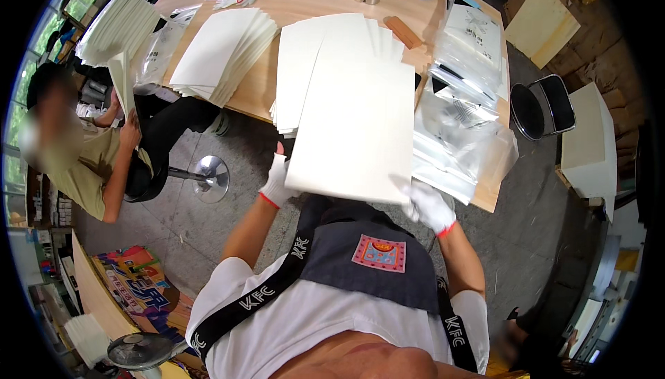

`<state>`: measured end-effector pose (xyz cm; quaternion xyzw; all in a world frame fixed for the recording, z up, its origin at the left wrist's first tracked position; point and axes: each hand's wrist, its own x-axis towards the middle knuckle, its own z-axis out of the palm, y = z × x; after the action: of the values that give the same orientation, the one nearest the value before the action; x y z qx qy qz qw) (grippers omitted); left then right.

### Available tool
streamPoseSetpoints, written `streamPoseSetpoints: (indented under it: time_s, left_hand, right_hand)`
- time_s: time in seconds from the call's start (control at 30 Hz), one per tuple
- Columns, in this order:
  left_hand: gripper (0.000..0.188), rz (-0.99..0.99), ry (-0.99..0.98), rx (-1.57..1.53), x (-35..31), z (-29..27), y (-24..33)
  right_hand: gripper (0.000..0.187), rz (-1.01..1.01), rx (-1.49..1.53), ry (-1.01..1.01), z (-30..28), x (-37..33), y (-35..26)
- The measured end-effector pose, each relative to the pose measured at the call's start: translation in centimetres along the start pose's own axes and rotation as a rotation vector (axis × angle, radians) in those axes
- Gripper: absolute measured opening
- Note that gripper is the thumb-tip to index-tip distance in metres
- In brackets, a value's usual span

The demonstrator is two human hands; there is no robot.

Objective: The person repeatedly picks up stacks of white paper, places them into clear plastic bags, and seals the bags. They then place the packaged items onto a growing pile on the table. The process is repetitive and involves handling paper and plastic packaging materials.

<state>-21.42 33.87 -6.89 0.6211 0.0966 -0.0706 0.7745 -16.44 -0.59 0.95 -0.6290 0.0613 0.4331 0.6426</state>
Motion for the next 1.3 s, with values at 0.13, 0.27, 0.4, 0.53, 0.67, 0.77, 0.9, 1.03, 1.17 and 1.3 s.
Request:
streamPoseSetpoints:
  time_s: [0.13,0.27,0.4,0.53,0.67,0.77,0.9,1.03,1.17,1.3]
  left_hand:
    - [0.046,-0.300,-0.193,-0.038,0.1,-0.3,2.1]
    - [0.045,-0.311,-0.214,-0.102,-0.4,-0.1,4.9]
    - [0.063,-0.207,-0.144,0.591,0.6,1.4,6.6]
    - [0.090,0.047,-0.181,0.648,-1.6,11.0,6.8]
    - [0.112,0.611,-0.387,1.025,-0.1,18.7,5.3]
    - [0.104,0.706,-0.594,0.953,1.0,24.0,9.7]
    - [0.083,0.365,-0.550,0.328,7.1,29.8,9.0]
    - [0.070,0.772,-0.211,1.028,14.0,38.9,8.1]
    - [0.053,0.382,-0.673,0.859,17.6,42.1,9.4]
    - [0.044,-0.040,-0.865,0.092,22.4,41.0,7.0]
  right_hand:
    - [0.064,-0.012,-0.543,0.116,-1.2,-1.1,0.3]
    - [0.057,-0.517,0.036,-0.017,-2.7,4.7,2.4]
    - [0.055,-0.590,0.245,-0.184,-1.5,7.8,0.9]
    - [0.050,-0.723,-0.088,0.096,2.6,1.9,-2.6]
    - [0.039,-0.703,-0.333,0.533,1.4,-3.2,-3.3]
    - [0.030,-0.825,-0.175,0.771,-2.9,-6.2,-1.1]
    - [0.020,-0.800,-0.176,1.085,-7.8,-13.6,2.5]
    - [0.023,-0.750,-0.405,1.270,-10.2,-18.9,6.6]
    - [0.025,-0.612,-0.652,1.295,-10.8,-20.9,9.6]
    - [0.029,-0.586,-0.856,1.225,-11.7,-20.1,11.0]
